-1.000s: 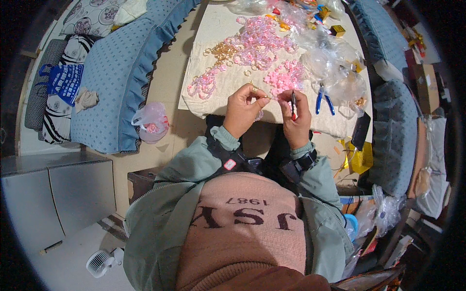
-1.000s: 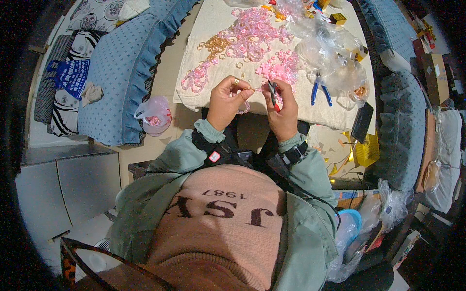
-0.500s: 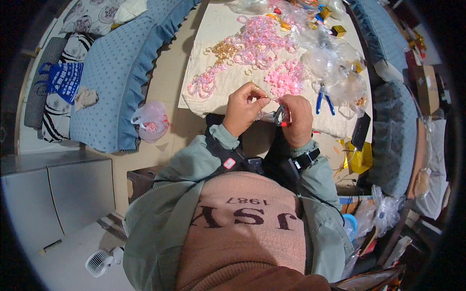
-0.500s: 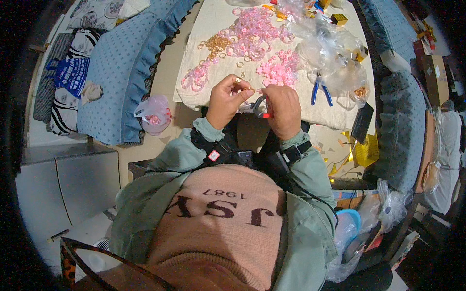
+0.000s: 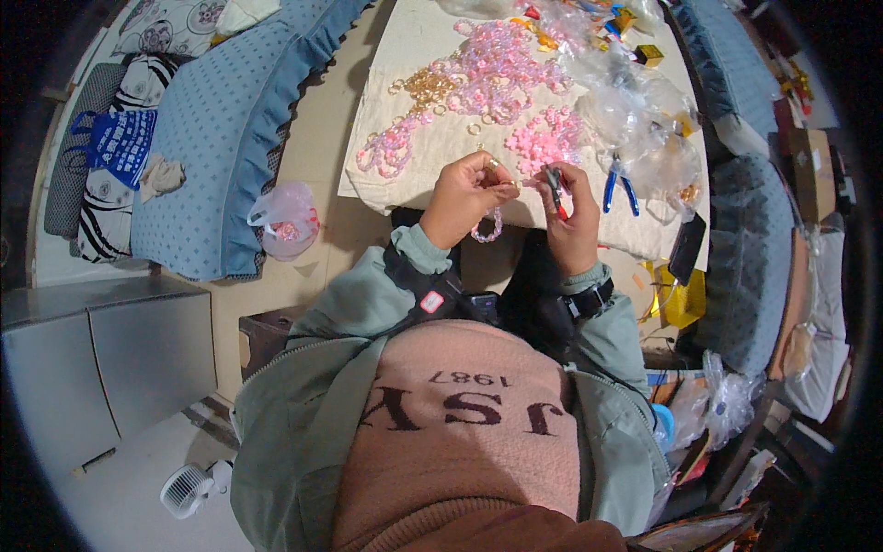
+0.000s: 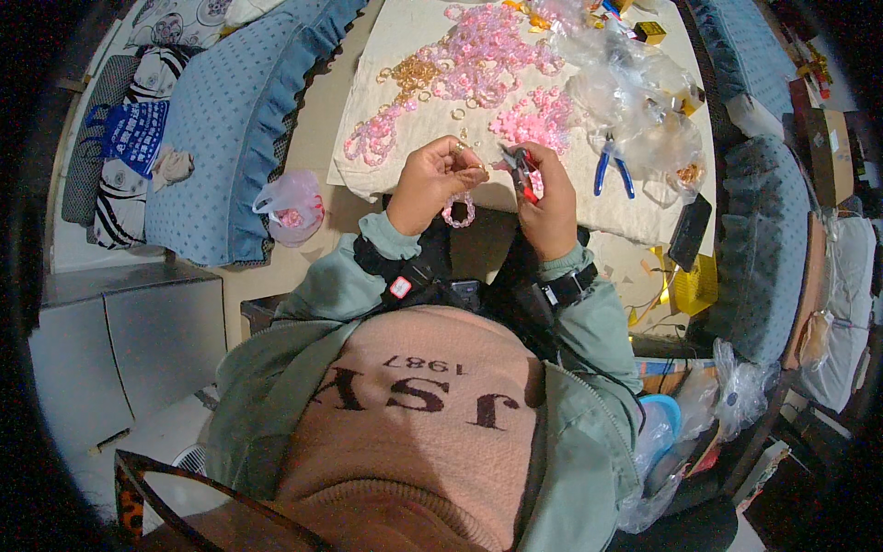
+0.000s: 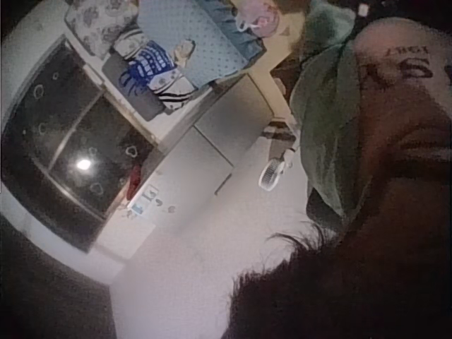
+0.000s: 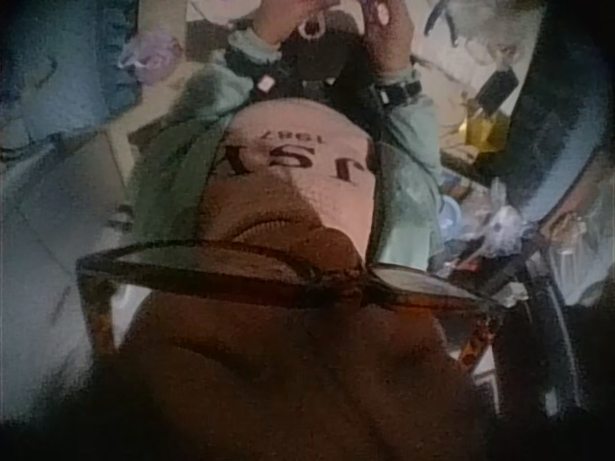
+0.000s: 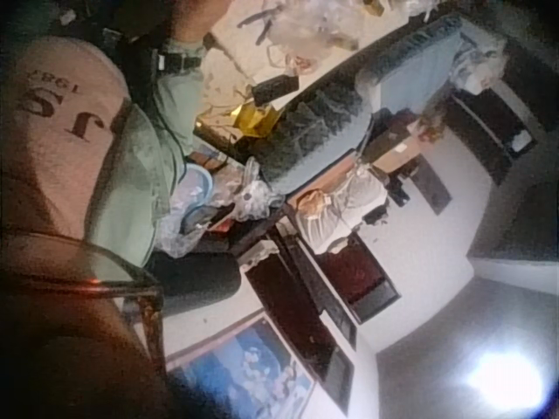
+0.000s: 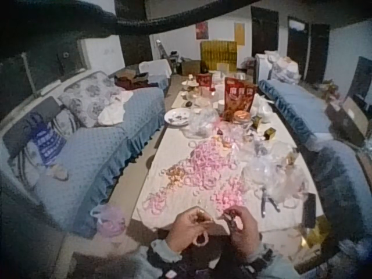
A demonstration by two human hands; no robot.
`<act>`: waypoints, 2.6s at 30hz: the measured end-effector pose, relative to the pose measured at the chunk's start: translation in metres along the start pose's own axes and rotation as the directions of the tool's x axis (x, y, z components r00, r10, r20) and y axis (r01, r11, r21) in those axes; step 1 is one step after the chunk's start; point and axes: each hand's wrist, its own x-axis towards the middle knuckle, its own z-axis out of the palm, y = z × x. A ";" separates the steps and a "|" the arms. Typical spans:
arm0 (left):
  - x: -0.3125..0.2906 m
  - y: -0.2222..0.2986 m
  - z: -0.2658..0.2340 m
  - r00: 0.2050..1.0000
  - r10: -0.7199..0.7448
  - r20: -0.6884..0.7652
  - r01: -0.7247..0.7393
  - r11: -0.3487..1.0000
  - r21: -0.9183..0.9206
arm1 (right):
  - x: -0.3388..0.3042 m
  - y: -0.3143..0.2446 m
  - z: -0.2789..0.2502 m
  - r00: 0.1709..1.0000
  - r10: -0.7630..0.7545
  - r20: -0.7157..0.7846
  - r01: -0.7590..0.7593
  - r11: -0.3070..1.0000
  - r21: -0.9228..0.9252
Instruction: The person assembles beaded keychains at a table using pliers. They pick up pink and gold beads and metal rings, open and close jump rings with pliers, and attach beads to form keychains. The person works one unit at a time, placing finished pieces on the table.
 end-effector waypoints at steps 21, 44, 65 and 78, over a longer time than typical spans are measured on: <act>0.001 0.002 -0.005 0.974 -0.215 0.064 0.224 0.952 -0.207 | -0.004 0.008 -0.010 0.993 -0.017 0.118 0.026 0.997 -0.075; 0.000 -0.009 0.001 0.994 0.079 -0.076 -0.081 0.996 -0.024 | -0.006 -0.015 -0.015 0.935 -0.277 0.222 0.333 0.899 -0.285; -0.003 0.000 0.002 0.940 0.303 -0.155 -0.296 0.953 0.065 | -0.018 -0.010 -0.016 0.990 0.017 0.142 0.025 0.957 -0.288; -0.005 0.004 0.002 0.976 0.170 -0.133 -0.169 0.985 0.018 | -0.019 -0.013 -0.022 0.986 0.042 0.163 0.017 0.939 -0.345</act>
